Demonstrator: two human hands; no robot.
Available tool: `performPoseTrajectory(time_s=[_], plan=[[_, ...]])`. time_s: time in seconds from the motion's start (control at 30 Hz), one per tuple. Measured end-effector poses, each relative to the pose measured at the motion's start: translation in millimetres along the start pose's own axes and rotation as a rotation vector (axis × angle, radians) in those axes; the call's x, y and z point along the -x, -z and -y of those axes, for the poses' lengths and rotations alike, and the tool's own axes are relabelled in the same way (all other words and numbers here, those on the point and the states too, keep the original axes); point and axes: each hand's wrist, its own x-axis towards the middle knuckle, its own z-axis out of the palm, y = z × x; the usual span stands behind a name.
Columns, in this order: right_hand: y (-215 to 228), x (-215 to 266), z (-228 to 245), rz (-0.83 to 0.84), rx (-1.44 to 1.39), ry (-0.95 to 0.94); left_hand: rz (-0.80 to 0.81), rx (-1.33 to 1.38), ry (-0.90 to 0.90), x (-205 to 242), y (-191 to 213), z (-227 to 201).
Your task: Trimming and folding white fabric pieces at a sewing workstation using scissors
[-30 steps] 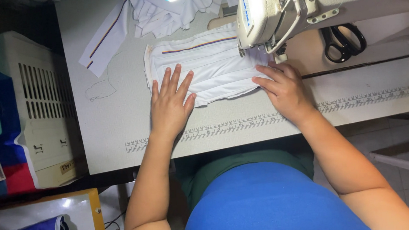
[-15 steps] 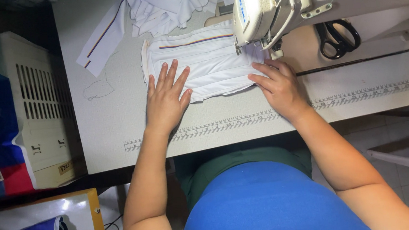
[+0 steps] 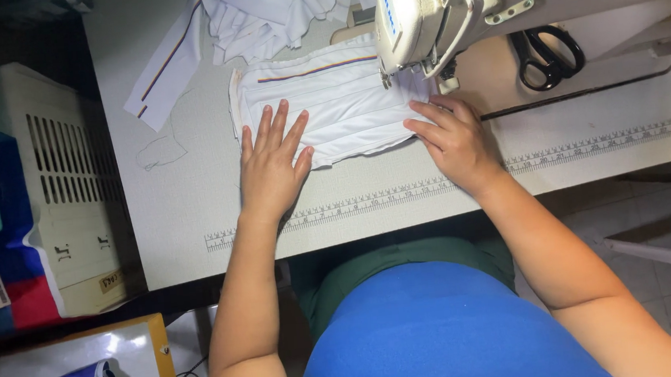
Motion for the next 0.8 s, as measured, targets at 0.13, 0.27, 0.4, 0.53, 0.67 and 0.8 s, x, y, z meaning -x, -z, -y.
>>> performPoseTrajectory(time_s=[0.13,0.27,0.4,0.53,0.67,0.8], plan=[[3.0,-2.2,1.9,0.008,-0.004,0.001,-0.003,0.008,0.003,0.9,-1.1,0.8],[5.3,-6.4,3.8,-0.011,-0.018,0.022,-0.007,-0.005,-0.008,2.1,-2.6,2.0],[3.5,-4.6,3.1,-0.017,-0.050,0.004,-0.003,-0.008,-0.010,1.0,-2.0,2.6],[4.1,-5.4,2.8,-0.020,-0.043,0.012,-0.001,0.000,-0.009,0.2,-2.0,2.9],[7.5,-8.3,5.3,-0.017,-0.056,0.017,0.004,-0.009,-0.004,0.4,-2.0,2.4],[4.3,-4.4,1.9,-0.013,-0.055,0.017,0.002,-0.014,-0.005,0.6,-1.4,2.1]])
